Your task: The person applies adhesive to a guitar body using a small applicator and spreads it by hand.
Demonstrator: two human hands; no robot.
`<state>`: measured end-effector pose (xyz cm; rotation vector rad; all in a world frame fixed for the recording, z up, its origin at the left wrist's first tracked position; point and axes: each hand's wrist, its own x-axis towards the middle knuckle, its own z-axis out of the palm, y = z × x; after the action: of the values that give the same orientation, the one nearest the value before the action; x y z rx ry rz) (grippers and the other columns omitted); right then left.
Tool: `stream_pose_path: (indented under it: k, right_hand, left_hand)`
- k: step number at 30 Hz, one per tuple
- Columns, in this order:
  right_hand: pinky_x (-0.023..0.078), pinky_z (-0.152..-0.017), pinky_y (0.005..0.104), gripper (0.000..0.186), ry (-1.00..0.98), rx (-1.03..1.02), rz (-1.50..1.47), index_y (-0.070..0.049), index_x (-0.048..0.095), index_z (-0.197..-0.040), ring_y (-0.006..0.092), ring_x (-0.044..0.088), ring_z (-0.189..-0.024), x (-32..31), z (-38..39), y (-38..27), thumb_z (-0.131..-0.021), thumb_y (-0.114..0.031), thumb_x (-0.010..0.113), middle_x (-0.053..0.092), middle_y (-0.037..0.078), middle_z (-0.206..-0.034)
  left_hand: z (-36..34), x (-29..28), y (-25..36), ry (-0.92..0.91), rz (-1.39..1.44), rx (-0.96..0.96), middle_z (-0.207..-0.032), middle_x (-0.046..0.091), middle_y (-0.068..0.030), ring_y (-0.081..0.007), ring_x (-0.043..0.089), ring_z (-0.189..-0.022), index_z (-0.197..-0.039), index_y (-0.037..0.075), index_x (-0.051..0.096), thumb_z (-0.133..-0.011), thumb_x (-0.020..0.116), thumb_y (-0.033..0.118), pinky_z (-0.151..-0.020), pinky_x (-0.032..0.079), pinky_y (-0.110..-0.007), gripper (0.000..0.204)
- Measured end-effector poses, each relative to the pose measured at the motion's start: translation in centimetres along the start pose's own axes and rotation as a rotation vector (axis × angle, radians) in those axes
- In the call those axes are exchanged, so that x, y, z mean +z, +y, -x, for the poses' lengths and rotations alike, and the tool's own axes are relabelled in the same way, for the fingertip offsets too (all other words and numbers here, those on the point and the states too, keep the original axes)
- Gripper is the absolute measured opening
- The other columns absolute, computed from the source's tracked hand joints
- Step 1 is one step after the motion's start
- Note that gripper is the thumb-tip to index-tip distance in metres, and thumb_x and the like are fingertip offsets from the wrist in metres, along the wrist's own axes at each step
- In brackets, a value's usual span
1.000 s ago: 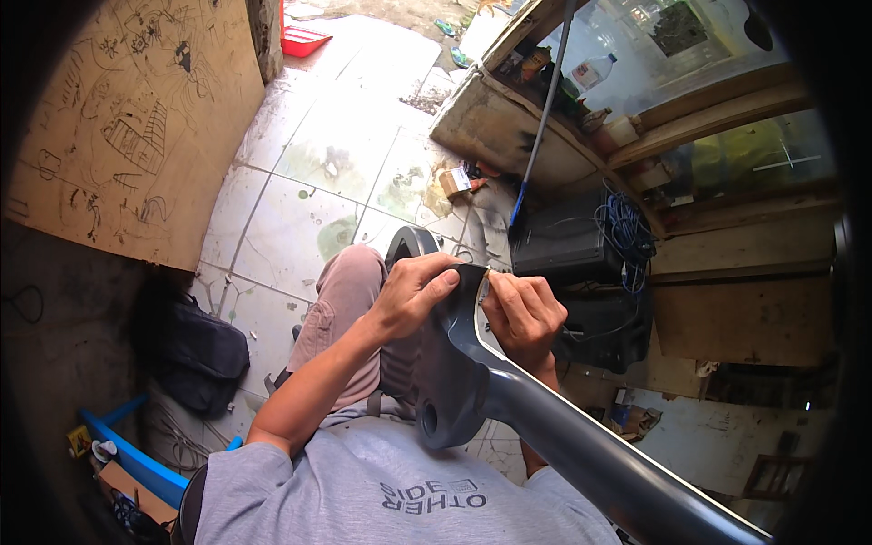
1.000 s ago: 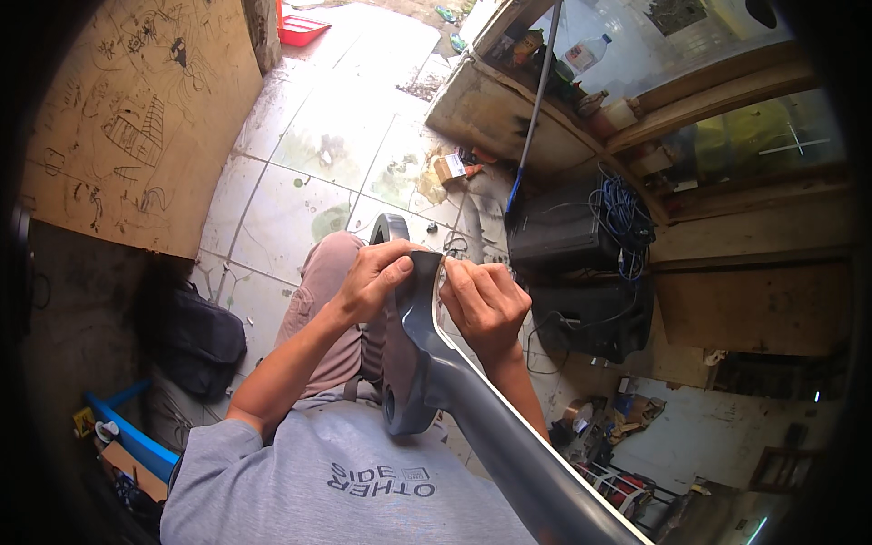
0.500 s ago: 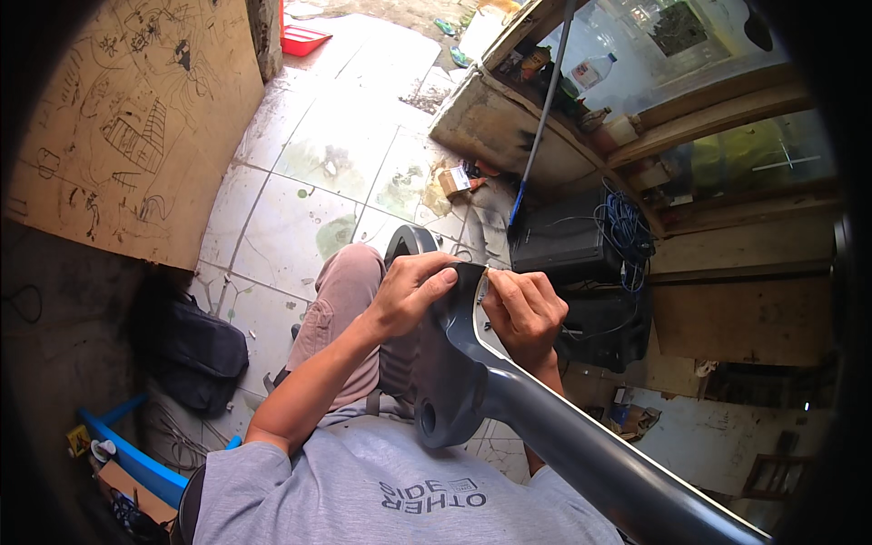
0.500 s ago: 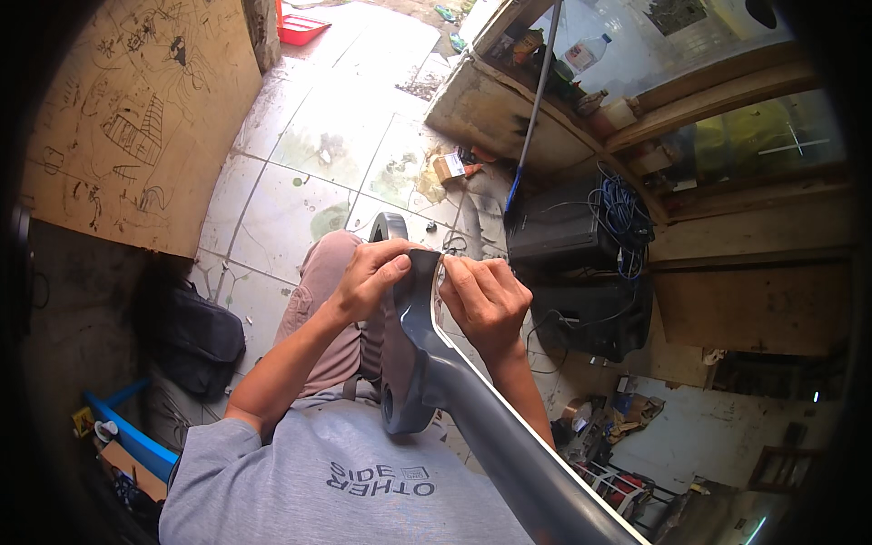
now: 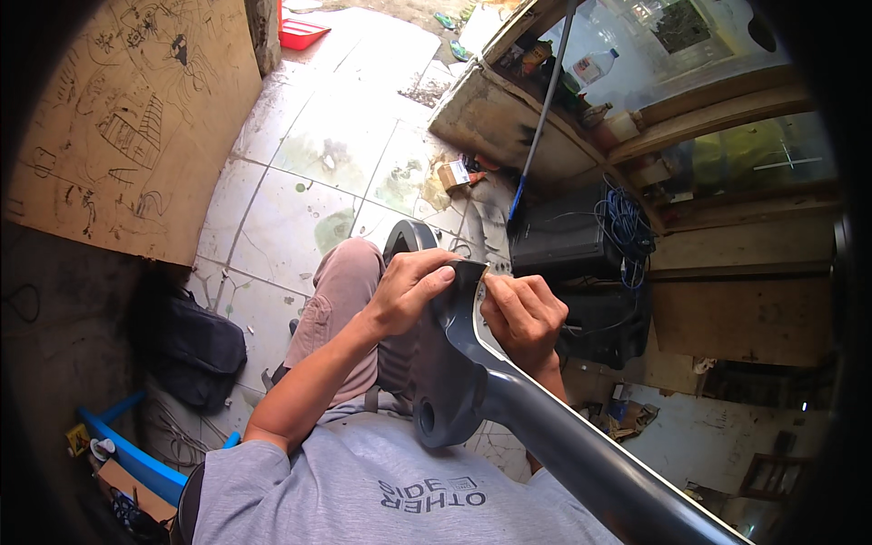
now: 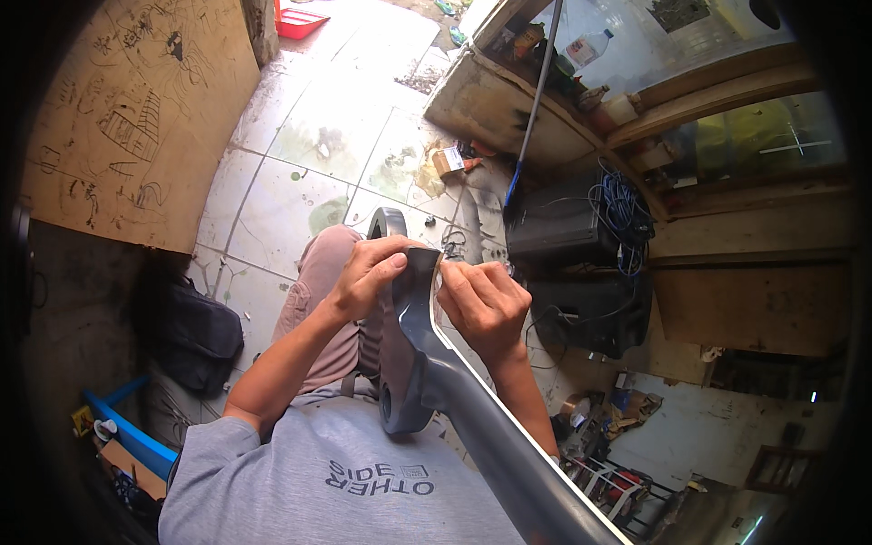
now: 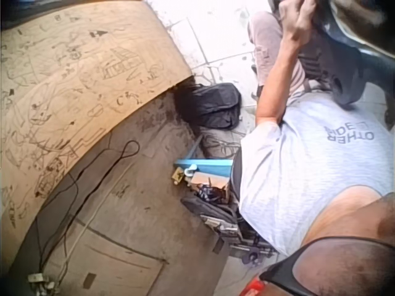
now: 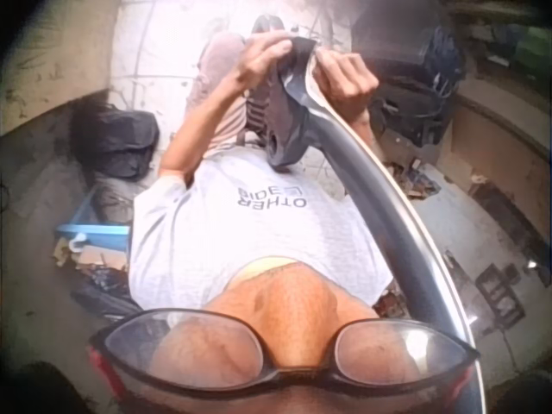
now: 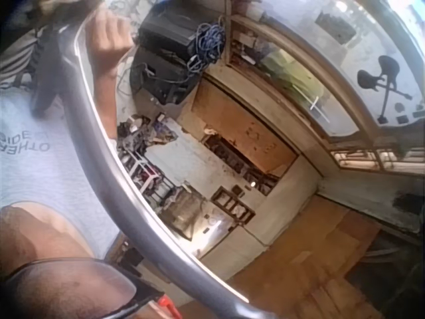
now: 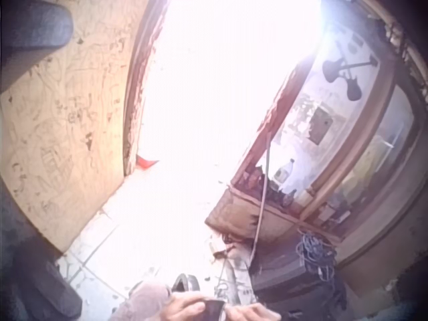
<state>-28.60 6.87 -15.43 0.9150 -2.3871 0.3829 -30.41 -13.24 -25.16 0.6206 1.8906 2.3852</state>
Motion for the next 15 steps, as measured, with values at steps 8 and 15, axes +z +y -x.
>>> stream_pose_path:
  k: [8,15]
  right_hand:
    - [0.054,-0.059,0.0314,0.029,0.006,-0.001,-0.032,-0.006,0.078,-0.102,0.0190,0.067,-0.069,0.12,0.05,0.31,-0.074,-0.003,0.082,0.075,0.003,-0.087]
    - [0.054,-0.058,0.0310,0.030,0.016,0.001,0.008,-0.006,0.078,-0.104,0.0183,0.066,-0.069,0.07,-0.39,0.26,-0.074,-0.003,0.082,0.074,0.002,-0.087]
  left_hand:
    - [0.04,0.03,0.03,0.001,0.028,0.004,-0.100,0.073,-0.0205,-0.0284,0.072,-0.093,-0.118,-0.007,0.071,-0.101,0.056,0.033,-0.087,0.053,-0.037,0.046]
    - [0.00,0.02,0.16,-0.002,0.017,0.002,-0.098,0.072,-0.0209,-0.0295,0.071,-0.092,-0.117,-0.007,0.071,-0.101,0.056,0.036,-0.086,0.053,-0.038,0.048]
